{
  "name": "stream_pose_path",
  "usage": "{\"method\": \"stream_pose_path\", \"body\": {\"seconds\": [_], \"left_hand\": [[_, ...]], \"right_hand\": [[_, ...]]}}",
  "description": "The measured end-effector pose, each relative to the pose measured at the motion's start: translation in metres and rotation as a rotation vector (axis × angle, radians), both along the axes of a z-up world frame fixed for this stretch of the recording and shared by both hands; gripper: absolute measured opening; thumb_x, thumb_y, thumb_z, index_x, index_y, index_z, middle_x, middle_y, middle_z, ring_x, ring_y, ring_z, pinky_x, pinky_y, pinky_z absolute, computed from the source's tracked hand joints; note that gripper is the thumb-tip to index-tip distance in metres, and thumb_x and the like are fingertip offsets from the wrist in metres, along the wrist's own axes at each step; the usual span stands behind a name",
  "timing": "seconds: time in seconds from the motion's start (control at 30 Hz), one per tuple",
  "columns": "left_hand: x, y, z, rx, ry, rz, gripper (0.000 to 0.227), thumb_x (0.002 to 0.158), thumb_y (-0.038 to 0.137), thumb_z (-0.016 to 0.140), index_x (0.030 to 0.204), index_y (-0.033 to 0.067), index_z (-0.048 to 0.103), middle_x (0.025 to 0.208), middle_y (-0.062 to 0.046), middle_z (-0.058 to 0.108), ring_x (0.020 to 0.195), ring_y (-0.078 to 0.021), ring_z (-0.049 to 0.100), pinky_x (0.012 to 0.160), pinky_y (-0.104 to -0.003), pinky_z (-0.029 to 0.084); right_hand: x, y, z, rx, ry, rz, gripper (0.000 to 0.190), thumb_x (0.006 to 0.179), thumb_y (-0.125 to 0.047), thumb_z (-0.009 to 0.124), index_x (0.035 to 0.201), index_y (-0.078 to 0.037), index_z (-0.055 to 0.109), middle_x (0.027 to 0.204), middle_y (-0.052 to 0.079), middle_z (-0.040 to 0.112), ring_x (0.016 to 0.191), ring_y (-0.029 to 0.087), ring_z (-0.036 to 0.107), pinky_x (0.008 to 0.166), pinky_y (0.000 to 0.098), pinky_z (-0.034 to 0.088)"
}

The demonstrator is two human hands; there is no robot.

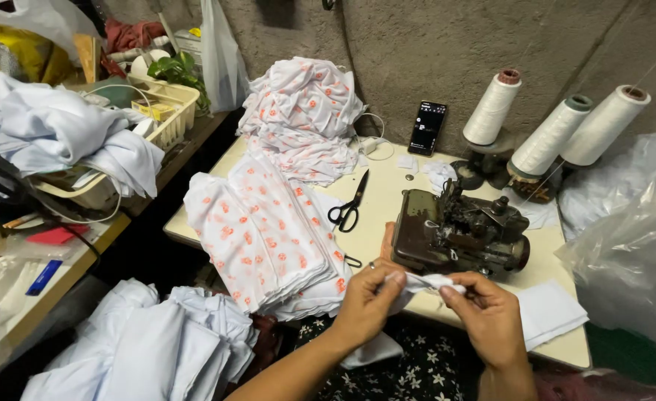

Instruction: Sorting and preparing fabric pieces on a workbench in a sewing factory

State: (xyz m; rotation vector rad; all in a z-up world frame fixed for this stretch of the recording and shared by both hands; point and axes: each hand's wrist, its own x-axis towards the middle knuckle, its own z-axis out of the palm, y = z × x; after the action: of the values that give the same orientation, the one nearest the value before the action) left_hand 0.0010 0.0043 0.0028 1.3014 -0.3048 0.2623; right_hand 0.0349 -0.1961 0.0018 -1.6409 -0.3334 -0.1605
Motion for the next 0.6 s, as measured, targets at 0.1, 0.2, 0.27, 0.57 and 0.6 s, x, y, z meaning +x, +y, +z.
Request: {"method": "stream_pose_path", "body": {"seconds": [0.1,0.2,0.27,0.57,0.6], "left_hand": [[0.003,0.009,0.006,0.148,-0.022,0.125,0.020,0.101,0.021,0.054,0.096,0.0069,0.068,0.090,-0.005,0.066,0.082,-0.0130,0.061,0.073,-0.025,0.048],[0.001,0.007,0.006,0.127,-0.026,0.114,0.020,0.102,0.019,0.053,0.098,0.0045,0.067,0.092,-0.005,0.067,0.084,-0.0131,0.062,0.075,-0.026,0.050],[-0.002,-0.001,0.005,0.071,-0.002,0.164,0.018,0.099,0.016,0.053,0.102,0.0050,0.067,0.118,-0.013,0.068,0.106,-0.0208,0.064,0.091,-0.033,0.053],[-0.017,-0.035,-0.043,0.248,-0.109,0.127,0.019,0.094,0.008,0.055,0.107,0.0035,0.068,0.147,-0.022,0.047,0.138,-0.0306,0.048,0.117,-0.037,0.034],[-0.017,-0.031,-0.042,0.246,-0.108,0.131,0.019,0.094,0.008,0.055,0.107,0.0035,0.068,0.147,-0.022,0.047,0.138,-0.0306,0.048,0.117,-0.037,0.034]], "right_hand": [[0.010,0.000,-0.002,-0.033,-0.018,-0.061,0.009,0.086,-0.002,0.072,0.094,-0.001,0.076,0.079,0.006,0.073,0.068,0.011,0.060,0.064,0.0213,0.049],[0.010,0.007,0.000,-0.043,-0.018,-0.101,0.009,0.091,-0.005,0.069,0.097,-0.001,0.073,0.080,0.004,0.069,0.075,0.010,0.059,0.071,0.0208,0.048],[0.008,0.016,-0.003,0.122,0.069,-0.005,0.012,0.094,-0.009,0.063,0.099,0.002,0.065,0.075,0.014,0.070,0.063,0.018,0.066,0.058,0.0303,0.061],[0.005,0.025,-0.034,0.136,0.214,0.122,0.041,0.083,0.009,0.067,0.123,0.002,0.059,0.100,0.015,0.068,0.093,0.018,0.065,0.086,0.0266,0.053],[0.005,0.024,-0.034,0.134,0.215,0.125,0.041,0.083,0.009,0.067,0.123,0.002,0.059,0.100,0.015,0.068,0.093,0.018,0.065,0.086,0.0266,0.053]]}}
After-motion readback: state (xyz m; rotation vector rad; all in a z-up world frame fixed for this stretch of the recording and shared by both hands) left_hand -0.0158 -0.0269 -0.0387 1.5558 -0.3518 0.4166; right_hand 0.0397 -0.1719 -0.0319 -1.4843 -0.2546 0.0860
